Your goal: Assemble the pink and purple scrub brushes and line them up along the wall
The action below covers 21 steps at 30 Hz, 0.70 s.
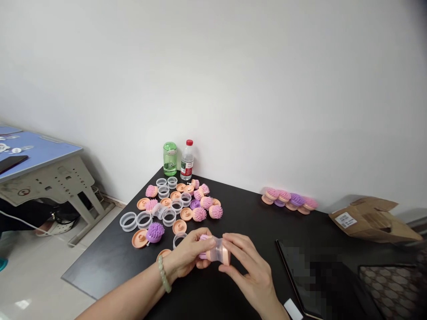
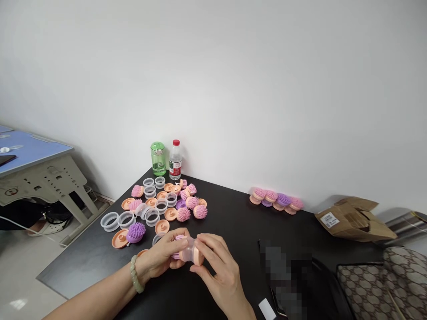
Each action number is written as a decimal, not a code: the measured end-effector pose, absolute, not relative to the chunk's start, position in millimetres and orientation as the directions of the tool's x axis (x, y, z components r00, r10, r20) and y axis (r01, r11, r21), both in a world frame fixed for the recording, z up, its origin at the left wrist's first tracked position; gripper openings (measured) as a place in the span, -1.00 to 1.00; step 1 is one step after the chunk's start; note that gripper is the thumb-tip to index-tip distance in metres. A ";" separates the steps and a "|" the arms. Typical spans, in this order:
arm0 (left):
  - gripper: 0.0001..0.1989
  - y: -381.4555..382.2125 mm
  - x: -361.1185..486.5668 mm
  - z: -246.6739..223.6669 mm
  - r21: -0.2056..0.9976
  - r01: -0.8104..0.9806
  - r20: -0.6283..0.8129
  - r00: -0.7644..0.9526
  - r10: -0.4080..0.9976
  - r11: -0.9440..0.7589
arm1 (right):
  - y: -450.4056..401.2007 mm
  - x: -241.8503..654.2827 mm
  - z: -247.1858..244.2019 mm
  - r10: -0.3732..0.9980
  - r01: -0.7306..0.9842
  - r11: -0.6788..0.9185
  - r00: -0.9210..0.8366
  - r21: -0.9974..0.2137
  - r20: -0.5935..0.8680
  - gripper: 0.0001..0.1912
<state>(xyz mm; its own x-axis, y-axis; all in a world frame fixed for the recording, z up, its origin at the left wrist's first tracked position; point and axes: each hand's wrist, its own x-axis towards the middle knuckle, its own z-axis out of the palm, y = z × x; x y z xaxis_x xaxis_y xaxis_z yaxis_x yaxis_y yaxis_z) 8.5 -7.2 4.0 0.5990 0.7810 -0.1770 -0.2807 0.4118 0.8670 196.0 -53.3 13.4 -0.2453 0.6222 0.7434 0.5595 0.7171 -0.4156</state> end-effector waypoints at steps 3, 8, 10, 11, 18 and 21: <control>-0.47 -7.4 6.0 5.8 0.920 -0.278 -0.075 0.570 0.818 0.278 | -52.0 195.3 7.3 0.658 0.619 0.646 -0.156 -0.447 0.736 -0.60; -0.37 -7.6 4.9 1.2 0.956 -0.161 0.294 0.473 0.831 -0.246 | -50.2 192.0 -1.2 0.693 0.637 0.579 -0.055 -0.509 0.719 -0.72; -0.42 -8.1 5.6 -2.1 0.888 -0.088 0.441 0.443 0.781 -0.451 | -50.1 191.1 -1.8 0.696 0.648 0.563 -0.037 -0.513 0.717 -0.79; -0.45 -8.4 5.8 -3.5 0.848 -0.067 0.499 0.439 0.748 -0.526 | -50.2 190.7 -1.5 0.696 0.651 0.561 -0.036 -0.511 0.717 -0.81; -0.61 -8.7 1.5 -9.1 0.634 0.021 0.679 0.463 0.569 -0.773 | -51.3 187.7 -1.2 0.710 0.560 0.585 -0.004 -0.586 0.704 -0.76; -0.64 -9.1 -0.1 -8.1 0.596 0.080 0.671 0.496 0.551 -0.799 | -49.2 187.6 -6.3 0.758 0.525 0.547 0.021 -0.652 0.652 -0.79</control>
<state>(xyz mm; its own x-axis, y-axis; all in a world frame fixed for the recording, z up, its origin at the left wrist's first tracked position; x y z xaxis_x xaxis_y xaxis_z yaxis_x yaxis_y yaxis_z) -0.1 -9.1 -8.1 0.4963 0.5506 0.6712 0.0798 -0.7988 0.5963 187.6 -49.2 -6.3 0.0206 0.7580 0.6519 0.5253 0.5466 -0.6521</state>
